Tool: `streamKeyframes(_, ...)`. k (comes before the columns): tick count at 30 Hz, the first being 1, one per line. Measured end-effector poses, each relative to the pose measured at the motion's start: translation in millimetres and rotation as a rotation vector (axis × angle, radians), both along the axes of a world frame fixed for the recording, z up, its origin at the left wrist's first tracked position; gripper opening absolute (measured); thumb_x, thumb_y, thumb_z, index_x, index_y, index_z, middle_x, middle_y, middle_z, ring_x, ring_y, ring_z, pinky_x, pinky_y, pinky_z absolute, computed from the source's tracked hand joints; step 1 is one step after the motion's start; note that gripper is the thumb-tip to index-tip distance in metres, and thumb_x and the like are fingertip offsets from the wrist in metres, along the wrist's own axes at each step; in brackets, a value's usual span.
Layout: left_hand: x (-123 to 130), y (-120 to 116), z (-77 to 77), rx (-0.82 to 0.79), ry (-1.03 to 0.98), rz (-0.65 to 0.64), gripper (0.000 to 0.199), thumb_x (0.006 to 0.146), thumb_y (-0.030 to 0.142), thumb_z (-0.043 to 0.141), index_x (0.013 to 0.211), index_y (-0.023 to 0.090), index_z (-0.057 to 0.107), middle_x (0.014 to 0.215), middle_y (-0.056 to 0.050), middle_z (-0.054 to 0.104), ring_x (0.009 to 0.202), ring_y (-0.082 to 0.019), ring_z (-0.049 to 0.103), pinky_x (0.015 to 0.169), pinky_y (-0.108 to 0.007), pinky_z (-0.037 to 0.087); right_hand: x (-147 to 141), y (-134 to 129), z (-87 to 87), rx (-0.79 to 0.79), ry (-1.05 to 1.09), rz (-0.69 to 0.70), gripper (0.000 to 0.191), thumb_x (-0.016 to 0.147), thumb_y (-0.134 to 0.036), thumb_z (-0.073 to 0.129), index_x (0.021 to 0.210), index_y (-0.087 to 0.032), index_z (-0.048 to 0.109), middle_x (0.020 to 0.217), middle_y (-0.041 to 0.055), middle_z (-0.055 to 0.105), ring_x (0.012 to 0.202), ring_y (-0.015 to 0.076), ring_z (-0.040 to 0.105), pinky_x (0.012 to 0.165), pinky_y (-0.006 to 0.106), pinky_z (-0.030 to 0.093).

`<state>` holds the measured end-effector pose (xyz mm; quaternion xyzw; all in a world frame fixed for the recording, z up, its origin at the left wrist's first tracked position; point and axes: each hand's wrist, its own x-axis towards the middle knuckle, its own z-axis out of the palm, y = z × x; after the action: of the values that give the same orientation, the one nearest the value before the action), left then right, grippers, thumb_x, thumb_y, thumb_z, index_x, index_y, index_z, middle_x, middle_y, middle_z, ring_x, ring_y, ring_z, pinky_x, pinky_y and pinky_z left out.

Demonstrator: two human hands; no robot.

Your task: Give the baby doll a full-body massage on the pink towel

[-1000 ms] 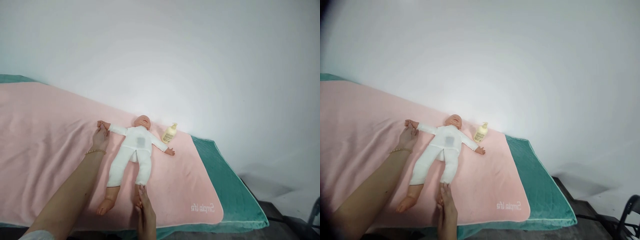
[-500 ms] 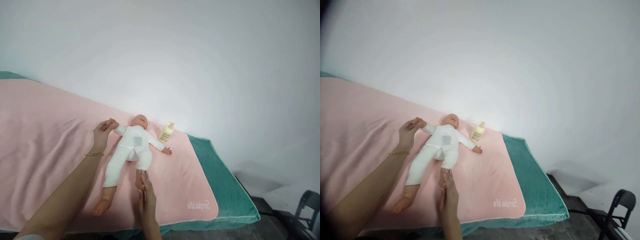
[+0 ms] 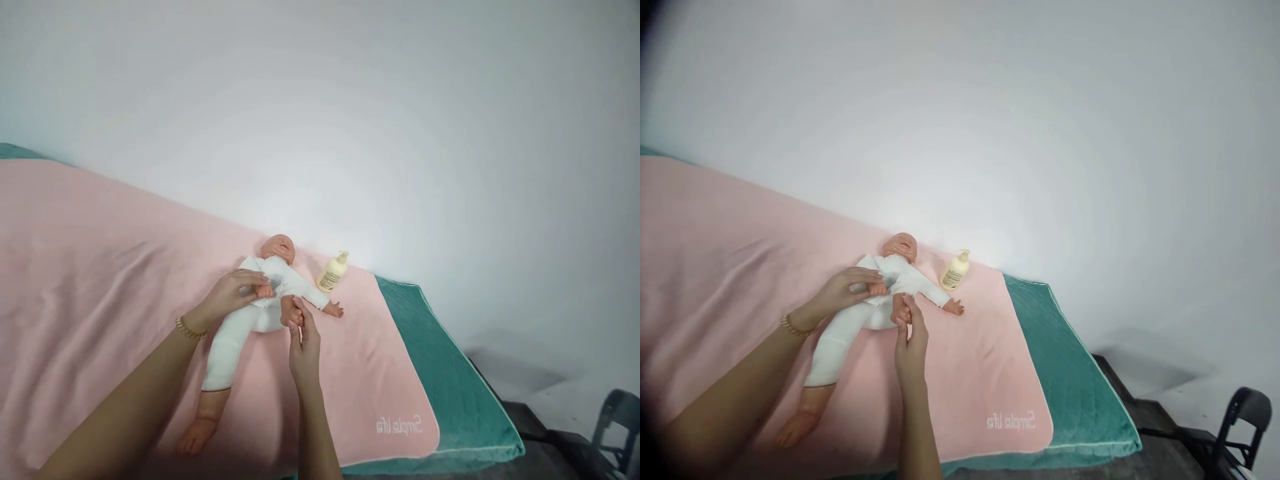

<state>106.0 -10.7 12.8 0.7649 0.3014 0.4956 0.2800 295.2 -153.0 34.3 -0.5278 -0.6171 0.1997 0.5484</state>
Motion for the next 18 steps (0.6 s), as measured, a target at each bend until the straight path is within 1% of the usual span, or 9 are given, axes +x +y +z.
streamKeyframes(3, -1, -4, 4.9, -0.102, -0.096, 0.031, 0.028, 0.076, 0.041, 0.073, 0.098, 0.025, 0.078, 0.111, -0.006, 0.074, 0.11, -0.029, 0.065, 0.103, -0.043, 0.047, -2, -8, -4.0, 0.009, -0.002, 0.007, 0.042, 0.099, -0.035, 0.046, 0.138, -0.023, 0.053, 0.143, 0.0079, 0.054, 0.136, 0.0221, 0.047, 0.113, 0.041, 0.04)
streamKeyframes(5, -1, -7, 10.0, -0.205, -0.202, 0.093, 0.03, 0.073, 0.042, 0.077, 0.098, 0.024, 0.077, 0.111, -0.007, 0.074, 0.112, -0.03, 0.064, 0.103, -0.043, 0.047, -3, -17, -6.5, 0.015, -0.011, -0.001, 0.042, 0.099, -0.034, 0.045, 0.138, -0.023, 0.053, 0.143, 0.0086, 0.054, 0.137, 0.0223, 0.046, 0.114, 0.042, 0.04)
streamKeyframes(7, -2, -8, 13.7, -0.278, -0.331, 0.165, 0.033, 0.072, 0.042, 0.079, 0.099, 0.023, 0.076, 0.111, -0.007, 0.074, 0.113, -0.03, 0.063, 0.103, -0.043, 0.048, -5, -28, -9.7, 0.02, -0.022, -0.018, 0.042, 0.1, -0.034, 0.044, 0.139, -0.023, 0.053, 0.144, 0.0091, 0.053, 0.137, 0.0228, 0.047, 0.113, 0.043, 0.041)
streamKeyframes(9, -4, -4, 13.5, -0.301, -0.506, 0.199, 0.033, 0.072, 0.041, 0.08, 0.099, 0.022, 0.075, 0.109, -0.008, 0.074, 0.109, -0.029, 0.064, 0.101, -0.043, 0.049, -7, -40, -14.1, 0.027, -0.036, -0.027, 0.041, 0.1, -0.033, 0.044, 0.139, -0.024, 0.053, 0.145, 0.0089, 0.052, 0.138, 0.0232, 0.046, 0.113, 0.043, 0.042)
streamKeyframes(11, -7, 4, 8.7, -0.303, -0.706, 0.217, 0.034, 0.071, 0.038, 0.081, 0.099, 0.019, 0.073, 0.109, -0.008, 0.072, 0.105, -0.026, 0.065, 0.099, -0.041, 0.05, -8, -53, -20.4, 0.031, -0.056, -0.016, 0.041, 0.101, -0.031, 0.043, 0.14, -0.026, 0.052, 0.146, 0.0078, 0.051, 0.139, 0.0231, 0.045, 0.113, 0.044, 0.042)
streamKeyframes(13, -13, 16, 0.0, -0.319, -0.878, 0.258, 0.033, 0.072, 0.036, 0.08, 0.099, 0.018, 0.071, 0.111, -0.008, 0.07, 0.107, -0.024, 0.064, 0.101, -0.039, 0.049, -9, -66, -29.2, 0.037, -0.083, -0.002, 0.041, 0.101, -0.028, 0.042, 0.141, -0.027, 0.051, 0.146, 0.0072, 0.051, 0.139, 0.0232, 0.044, 0.113, 0.044, 0.042)
streamKeyframes(16, -23, 33, -15.5, -0.442, -1.078, 0.318, 0.026, 0.08, 0.034, 0.074, 0.1, 0.019, 0.068, 0.114, -0.007, 0.067, 0.111, -0.02, 0.063, 0.101, -0.034, 0.048, -9, -88, -47.9, 0.038, -0.121, -0.022, 0.042, 0.101, -0.026, 0.041, 0.142, -0.028, 0.05, 0.146, 0.0072, 0.051, 0.139, 0.0245, 0.044, 0.112, 0.045, 0.044)
streamKeyframes(18, -31, 41, -24.8, -0.527, -1.139, 0.34, 0.019, 0.087, 0.035, 0.067, 0.1, 0.021, 0.065, 0.111, -0.005, 0.067, 0.108, -0.018, 0.063, 0.098, -0.033, 0.05, -10, -101, -63.3, 0.03, -0.145, -0.033, 0.043, 0.101, -0.026, 0.041, 0.144, -0.03, 0.048, 0.147, 0.0064, 0.05, 0.137, 0.0252, 0.045, 0.11, 0.044, 0.046)
